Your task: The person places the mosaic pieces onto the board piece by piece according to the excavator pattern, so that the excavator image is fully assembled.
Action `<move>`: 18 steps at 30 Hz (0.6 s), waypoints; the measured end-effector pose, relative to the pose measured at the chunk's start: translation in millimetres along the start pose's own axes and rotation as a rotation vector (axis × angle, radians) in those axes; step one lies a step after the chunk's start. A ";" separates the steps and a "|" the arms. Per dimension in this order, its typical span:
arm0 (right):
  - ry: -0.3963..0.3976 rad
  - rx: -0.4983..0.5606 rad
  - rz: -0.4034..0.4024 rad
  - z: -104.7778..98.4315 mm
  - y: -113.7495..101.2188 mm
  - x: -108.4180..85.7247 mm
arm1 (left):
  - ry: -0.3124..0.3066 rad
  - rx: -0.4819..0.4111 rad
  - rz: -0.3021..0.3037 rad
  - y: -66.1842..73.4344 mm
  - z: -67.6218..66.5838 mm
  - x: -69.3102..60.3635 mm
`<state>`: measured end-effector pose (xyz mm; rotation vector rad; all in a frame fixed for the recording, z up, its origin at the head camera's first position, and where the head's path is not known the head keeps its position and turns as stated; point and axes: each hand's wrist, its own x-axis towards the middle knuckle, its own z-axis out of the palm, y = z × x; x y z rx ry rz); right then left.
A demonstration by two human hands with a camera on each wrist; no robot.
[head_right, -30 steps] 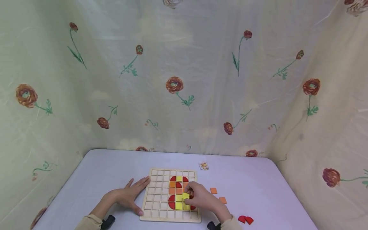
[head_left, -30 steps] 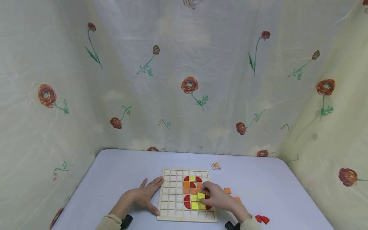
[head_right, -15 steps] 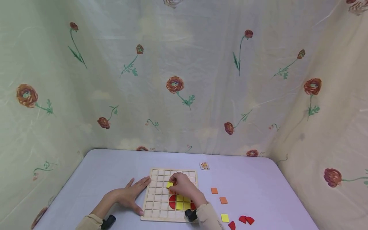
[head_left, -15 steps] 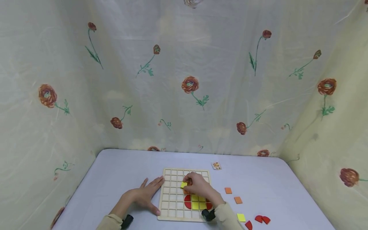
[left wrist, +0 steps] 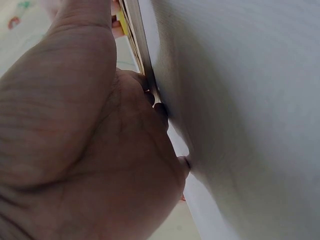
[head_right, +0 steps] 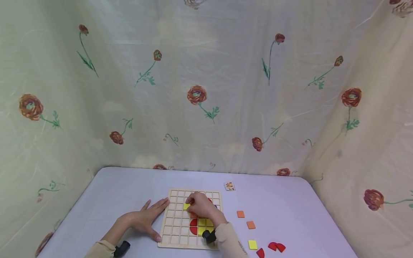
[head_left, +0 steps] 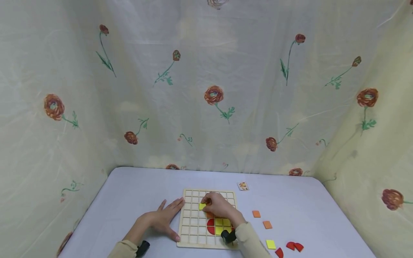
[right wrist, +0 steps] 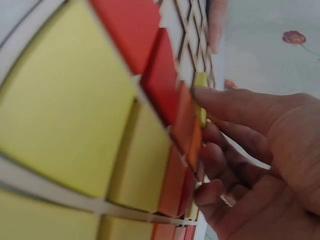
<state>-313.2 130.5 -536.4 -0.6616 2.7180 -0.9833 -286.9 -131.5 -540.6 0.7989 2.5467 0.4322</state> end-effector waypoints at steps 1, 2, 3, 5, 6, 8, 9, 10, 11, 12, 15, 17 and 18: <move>-0.002 0.003 0.003 -0.8 -0.3 0.1 | 0.000 0.001 0.000 1.0 -0.4 -0.5; -0.002 0.005 0.003 -1.5 -0.5 0.3 | 0.001 0.003 -0.001 1.5 -0.4 -0.6; -0.002 0.009 0.003 -2.0 -0.7 0.4 | 0.002 0.003 -0.001 1.7 -0.3 -0.3; -0.002 0.016 -0.001 -2.5 -1.2 0.9 | 0.004 0.004 0.000 1.5 -0.7 -0.7; -0.003 0.015 -0.002 -2.8 -1.6 1.1 | 0.005 0.003 0.001 1.3 -0.7 -0.7; -0.003 0.006 -0.007 -3.3 -2.3 0.7 | 0.007 0.004 0.002 0.5 -0.1 -0.1; -0.001 0.002 -0.010 -3.5 -2.0 0.1 | 0.008 0.005 0.004 0.3 0.1 0.0; 0.003 -0.001 -0.016 -4.1 -1.8 -1.1 | 0.009 0.003 0.005 -0.1 0.3 0.4; 0.008 -0.002 -0.018 -5.1 -1.6 -2.8 | 0.010 0.005 0.007 -0.5 0.7 0.9; 0.017 -0.006 -0.017 -6.4 -0.6 -4.9 | 0.009 0.004 0.008 -0.7 1.0 1.4; 0.033 0.032 -0.021 -14.6 3.0 -15.8 | 0.010 0.002 0.010 -1.0 1.3 2.3; 0.037 0.058 -0.005 -23.9 6.4 -25.7 | 0.009 0.003 0.007 -1.2 1.4 2.3; 0.036 0.068 0.007 -29.4 8.3 -31.2 | 0.009 0.002 0.004 -1.4 1.4 2.1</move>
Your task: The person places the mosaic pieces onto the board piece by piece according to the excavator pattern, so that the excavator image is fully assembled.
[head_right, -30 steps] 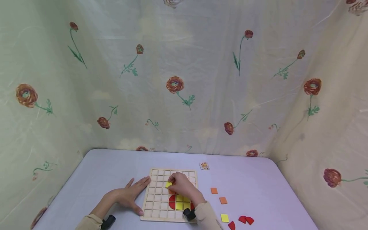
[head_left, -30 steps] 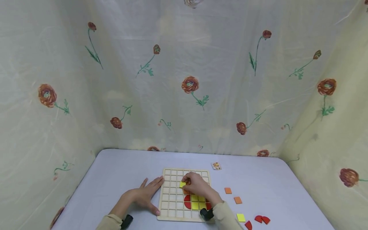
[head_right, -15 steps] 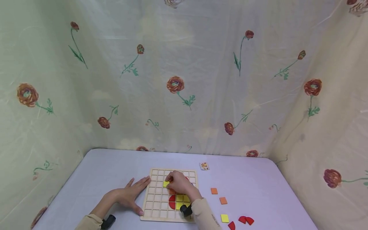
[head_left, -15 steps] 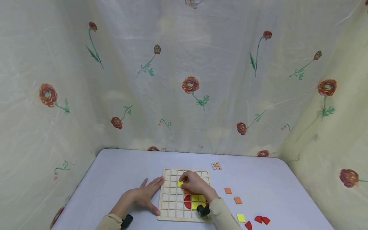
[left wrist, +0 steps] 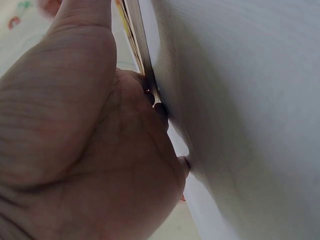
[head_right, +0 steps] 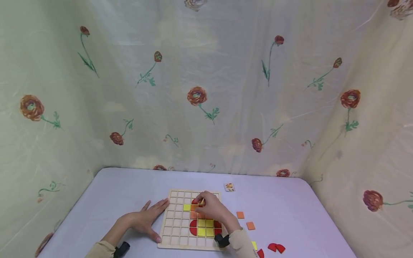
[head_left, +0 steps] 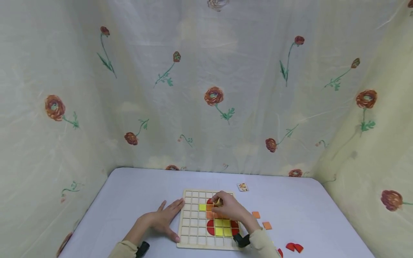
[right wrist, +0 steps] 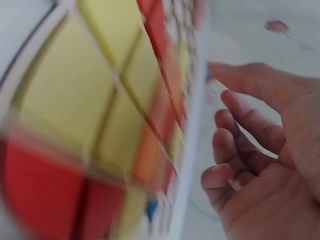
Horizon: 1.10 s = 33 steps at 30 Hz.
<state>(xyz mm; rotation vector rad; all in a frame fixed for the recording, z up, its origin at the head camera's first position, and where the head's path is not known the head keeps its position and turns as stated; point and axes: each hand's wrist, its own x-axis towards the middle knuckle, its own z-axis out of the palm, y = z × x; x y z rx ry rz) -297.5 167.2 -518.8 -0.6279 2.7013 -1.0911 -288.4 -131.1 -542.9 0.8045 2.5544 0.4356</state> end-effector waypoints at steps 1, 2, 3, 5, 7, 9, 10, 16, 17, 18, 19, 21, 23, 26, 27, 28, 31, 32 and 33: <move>-0.002 0.015 0.020 -6.2 2.8 -6.0 | 0.000 0.000 0.001 0.3 0.0 0.1; -0.001 0.020 0.045 -12.5 6.0 -12.1 | 0.000 -0.001 0.001 0.3 0.1 0.2; 0.001 0.017 0.072 -19.0 10.0 -18.2 | 0.000 -0.003 0.002 1.2 -0.3 -0.3; -0.001 0.018 0.123 -31.8 18.4 -30.7 | 0.000 -0.005 0.003 2.2 -1.3 -1.6; 0.009 0.028 0.187 -42.9 29.2 -41.6 | 0.001 -0.009 0.005 2.5 -2.2 -2.4; 0.029 0.024 0.247 -53.1 39.7 -50.5 | 0.003 -0.008 0.005 2.9 -3.1 -3.3; 0.043 0.021 0.280 -57.6 44.5 -54.1 | 0.004 -0.005 0.004 2.1 -2.9 -2.9; 0.075 -0.036 0.431 -73.3 68.6 -67.9 | 0.004 -0.022 0.017 1.5 -2.3 -4.2; 0.069 -0.043 0.446 -73.8 71.8 -69.2 | 0.004 -0.027 0.022 1.9 -2.2 -4.6; 0.062 -0.051 0.455 -74.0 74.9 -70.4 | 0.004 -0.033 0.026 2.4 -2.2 -5.0; 0.053 -0.045 0.465 -73.6 77.6 -71.1 | 0.004 -0.033 0.030 2.6 -2.2 -5.3; 0.046 -0.036 0.476 -72.2 81.9 -72.4 | 0.005 -0.032 0.031 3.0 -2.0 -5.7; 0.046 -0.023 0.477 -70.2 85.6 -73.1 | 0.005 -0.028 0.026 3.1 -1.9 -5.7; 0.058 -0.005 0.467 -67.3 88.1 -73.6 | 0.004 -0.024 0.016 3.5 -1.8 -5.4; 0.066 -0.006 0.460 -66.3 88.6 -73.3 | 0.004 -0.023 0.013 3.8 -1.9 -5.3; 0.072 -0.008 0.460 -65.1 89.5 -72.7 | 0.003 -0.023 0.012 4.0 -2.0 -5.1; 0.090 -0.019 0.469 -61.5 90.1 -70.1 | 0.003 -0.024 0.012 4.5 -2.2 -4.9; 0.096 -0.022 0.472 -60.0 89.9 -69.1 | 0.002 -0.024 0.012 4.9 -2.5 -5.1; 0.103 -0.023 0.476 -58.6 89.3 -67.9 | 0.002 -0.020 0.013 4.9 -2.5 -5.1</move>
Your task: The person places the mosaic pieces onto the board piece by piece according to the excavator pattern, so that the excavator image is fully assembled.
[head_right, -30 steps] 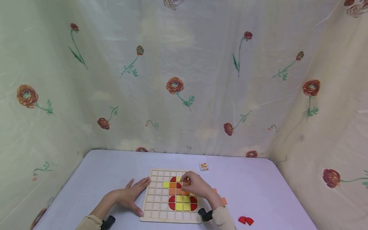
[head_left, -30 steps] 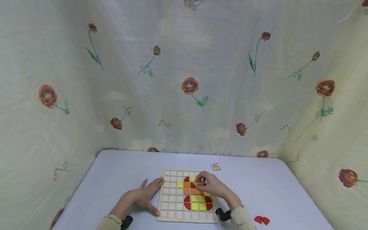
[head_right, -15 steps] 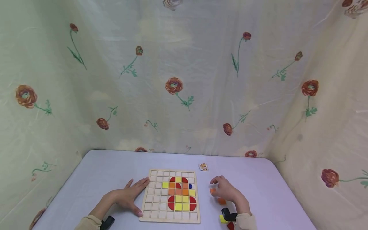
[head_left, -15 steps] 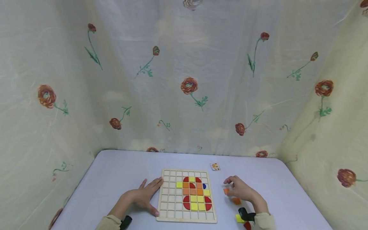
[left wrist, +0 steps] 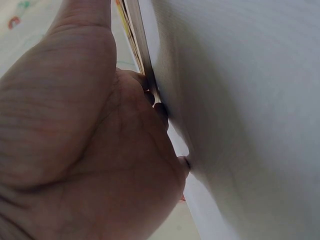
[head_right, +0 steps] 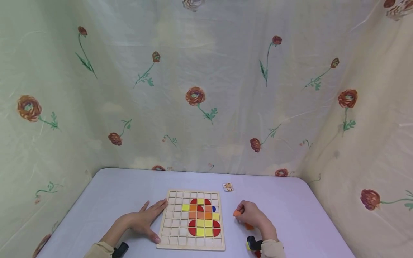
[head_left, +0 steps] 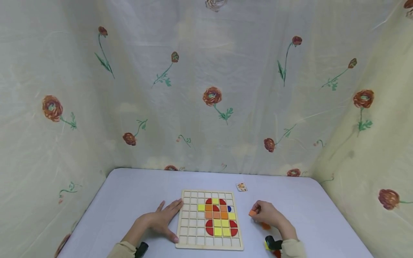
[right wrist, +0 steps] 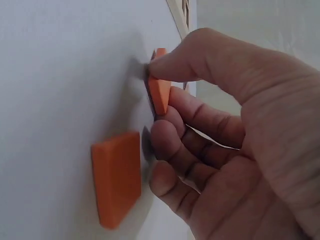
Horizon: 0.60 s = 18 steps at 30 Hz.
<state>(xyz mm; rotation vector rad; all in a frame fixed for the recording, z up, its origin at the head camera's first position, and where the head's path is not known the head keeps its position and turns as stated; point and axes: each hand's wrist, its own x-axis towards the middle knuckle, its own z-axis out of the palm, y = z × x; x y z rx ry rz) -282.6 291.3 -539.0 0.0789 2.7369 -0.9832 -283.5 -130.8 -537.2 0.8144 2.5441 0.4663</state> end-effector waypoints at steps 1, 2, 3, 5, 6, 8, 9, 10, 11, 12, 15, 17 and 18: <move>0.007 0.004 0.000 1.3 -1.8 0.5 | 0.000 0.001 -0.001 0.1 0.0 0.0; 0.015 0.008 -0.011 2.5 -4.7 0.5 | 0.000 0.001 -0.002 0.4 -0.1 -0.2; 0.023 0.012 -0.023 3.8 -8.0 0.3 | 0.000 0.002 -0.004 0.5 -0.1 -0.1; 0.035 0.025 -0.058 6.8 -16.4 -0.5 | -0.001 0.000 -0.007 1.3 -0.5 -0.3; 0.036 0.030 -0.081 8.6 -21.2 -0.9 | -0.002 -0.001 -0.010 1.5 -0.7 -0.3; 0.029 0.039 -0.127 13.5 -31.7 -1.1 | -0.003 -0.002 -0.013 1.9 -1.1 -0.6; 0.021 0.041 -0.150 16.4 -36.9 -0.6 | -0.004 -0.002 -0.015 1.8 -1.2 -0.5; 0.010 0.041 -0.177 19.9 -41.8 0.0 | -0.005 -0.001 -0.016 1.7 -1.3 -0.6; -0.004 0.045 -0.200 23.6 -46.8 0.8 | -0.007 0.001 -0.016 1.3 -1.1 -0.5; -0.018 0.047 -0.226 26.9 -52.2 1.4 | -0.008 0.002 -0.016 1.1 -1.1 -0.5; -0.052 0.036 -0.310 36.6 -68.1 4.8 | -0.008 0.002 -0.014 0.1 -0.7 0.1; -0.070 0.027 -0.356 42.6 -79.7 7.2 | -0.006 0.002 -0.009 -0.5 -0.6 0.1; -0.076 0.018 -0.378 45.7 -85.4 8.5 | -0.004 0.003 -0.007 -0.9 -0.6 0.2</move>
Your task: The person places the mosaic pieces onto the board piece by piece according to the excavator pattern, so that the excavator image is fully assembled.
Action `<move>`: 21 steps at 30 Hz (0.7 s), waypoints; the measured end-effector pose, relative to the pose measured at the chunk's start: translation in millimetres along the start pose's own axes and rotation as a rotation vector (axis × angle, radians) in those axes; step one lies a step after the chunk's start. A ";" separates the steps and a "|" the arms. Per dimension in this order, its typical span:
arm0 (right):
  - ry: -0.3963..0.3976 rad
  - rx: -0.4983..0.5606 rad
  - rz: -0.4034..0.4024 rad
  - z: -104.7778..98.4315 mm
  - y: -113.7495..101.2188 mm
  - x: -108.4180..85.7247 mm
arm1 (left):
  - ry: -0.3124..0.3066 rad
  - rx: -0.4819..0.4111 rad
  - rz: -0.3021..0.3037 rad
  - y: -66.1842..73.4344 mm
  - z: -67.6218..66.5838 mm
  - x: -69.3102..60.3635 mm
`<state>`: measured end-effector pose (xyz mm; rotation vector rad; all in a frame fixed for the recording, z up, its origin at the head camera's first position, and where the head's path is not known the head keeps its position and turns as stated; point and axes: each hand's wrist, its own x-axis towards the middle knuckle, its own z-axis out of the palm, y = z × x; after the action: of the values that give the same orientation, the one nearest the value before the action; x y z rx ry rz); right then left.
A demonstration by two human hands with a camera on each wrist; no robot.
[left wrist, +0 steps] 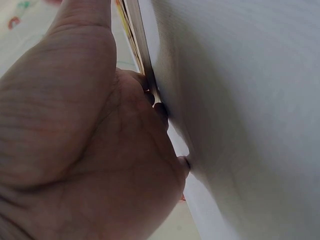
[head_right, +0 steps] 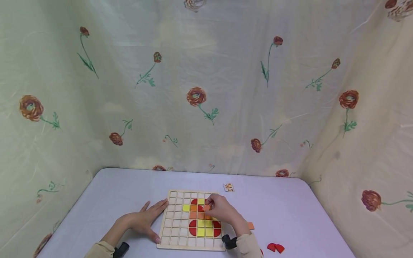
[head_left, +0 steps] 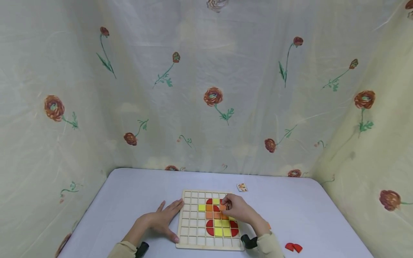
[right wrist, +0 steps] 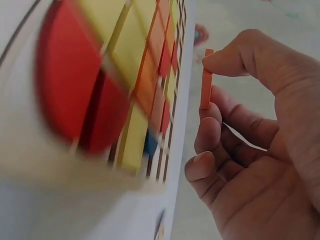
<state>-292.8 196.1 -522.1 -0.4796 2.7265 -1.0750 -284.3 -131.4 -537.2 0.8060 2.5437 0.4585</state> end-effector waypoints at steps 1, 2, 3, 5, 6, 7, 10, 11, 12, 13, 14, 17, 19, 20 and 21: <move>-0.007 -0.009 -0.022 2.9 -4.6 3.6 | 0.000 -0.002 0.002 -0.2 0.2 0.1; -0.012 -0.011 -0.043 5.9 -9.8 6.8 | 0.001 -0.003 0.004 -0.1 0.1 0.0; -0.020 -0.014 -0.059 9.3 -14.3 10.4 | 0.001 -0.002 0.005 -0.6 0.3 0.2; -0.037 -0.015 -0.083 16.1 -23.2 17.1 | -0.001 0.001 0.007 -0.9 0.6 0.3; -0.044 -0.020 -0.094 19.7 -27.5 20.3 | -0.002 0.001 0.008 -1.1 1.0 0.6; -0.049 -0.029 -0.106 23.7 -31.3 24.1 | -0.003 0.000 0.009 -1.4 0.8 0.4; -0.060 -0.069 -0.131 36.0 -40.0 35.2 | -0.005 0.000 0.013 -2.9 1.6 0.6; -0.060 -0.089 -0.142 39.8 -42.1 38.9 | -0.005 0.001 0.016 -3.3 2.0 0.8; -0.057 -0.108 -0.155 43.5 -43.5 42.2 | -0.005 0.001 0.018 -3.7 2.2 1.1; -0.055 -0.124 -0.166 46.9 -44.6 45.4 | -0.005 0.001 0.020 -4.2 2.4 1.5; -0.055 -0.137 -0.171 49.8 -45.6 48.2 | -0.004 0.004 0.019 -4.7 2.8 1.9; -0.057 -0.160 -0.169 56.3 -47.5 54.3 | -0.004 0.008 0.018 -5.8 3.4 3.2; -0.061 -0.162 -0.156 58.6 -48.8 56.4 | -0.003 0.008 0.016 -6.2 2.9 3.0; -0.063 -0.160 -0.148 59.0 -49.7 57.2 | -0.005 0.011 0.015 -6.0 2.3 2.5; -0.063 -0.156 -0.146 59.4 -50.5 57.6 | -0.005 0.010 0.016 -6.1 1.9 2.3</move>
<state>-318.6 103.3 -532.8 -0.7334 2.7671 -0.8649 -288.0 -134.4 -542.1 0.8307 2.5387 0.4482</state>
